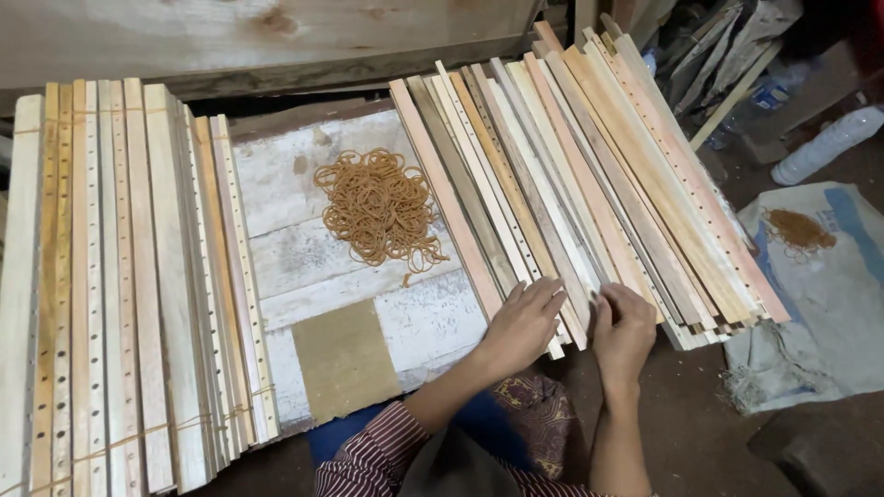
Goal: The person picks up thin wooden slats with pre-drilled holes, aligns them into small stacks, and secures each stack with a rubber band. The person repeats this process, moving completed bundles to the side.
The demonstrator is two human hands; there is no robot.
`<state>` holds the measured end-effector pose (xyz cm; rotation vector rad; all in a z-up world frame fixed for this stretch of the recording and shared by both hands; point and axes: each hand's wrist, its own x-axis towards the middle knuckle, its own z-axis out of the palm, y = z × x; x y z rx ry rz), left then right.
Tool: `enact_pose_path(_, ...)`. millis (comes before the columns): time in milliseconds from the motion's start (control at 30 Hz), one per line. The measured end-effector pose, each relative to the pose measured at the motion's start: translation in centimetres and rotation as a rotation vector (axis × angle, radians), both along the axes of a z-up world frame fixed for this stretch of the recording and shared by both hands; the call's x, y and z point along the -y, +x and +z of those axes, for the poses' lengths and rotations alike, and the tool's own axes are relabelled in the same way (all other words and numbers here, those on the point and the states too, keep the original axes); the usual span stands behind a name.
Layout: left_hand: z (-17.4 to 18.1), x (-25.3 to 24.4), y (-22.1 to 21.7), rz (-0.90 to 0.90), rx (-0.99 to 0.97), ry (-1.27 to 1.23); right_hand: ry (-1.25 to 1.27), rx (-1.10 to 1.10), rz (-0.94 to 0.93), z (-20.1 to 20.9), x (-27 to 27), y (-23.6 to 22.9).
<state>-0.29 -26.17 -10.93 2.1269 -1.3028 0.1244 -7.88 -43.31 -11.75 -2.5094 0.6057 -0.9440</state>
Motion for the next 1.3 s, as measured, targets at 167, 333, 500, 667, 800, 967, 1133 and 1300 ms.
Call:
enact_pose_path(167, -0.8, 3.0, 1.0, -0.016, -0.036, 0.195, -0.046, -0.088, -0.081, -1.1, 3.4, 1.1)
enact_pose_path(333, -1.0, 3.3, 1.4, 0.003, -0.097, 0.291, 0.023, -0.132, -0.052, -2.6, 5.6, 1.8)
enact_pose_path(500, -1.1, 3.5, 1.0, 0.041, -0.069, 0.321, 0.08, -0.192, 0.02, 0.2, 4.5, 1.4)
enact_pose_path(667, -1.3, 3.8, 0.9, 0.058, -0.022, 0.37, 0.1, -0.216, 0.028, -1.4, 5.1, 2.0)
enact_pose_path(800, -1.4, 3.7, 1.1, 0.05, -0.009, 0.384, 0.146, -0.226, 0.06, -1.8, 4.6, 1.6)
enact_pose_path(967, -1.2, 4.1, 1.4, 0.049, 0.006, 0.395, 0.214, -0.279, 0.107, 0.1, 2.5, 1.3)
enact_pose_path(1133, -0.6, 3.8, 1.3, 0.055, -0.005, 0.372, 0.202, -0.319, 0.177, 0.5, 1.7, 1.6)
enact_pose_path(1300, -0.7, 4.1, 1.4, 0.08, 0.048, 0.395, 0.128, -0.411, 0.166, 0.2, 2.3, 1.9)
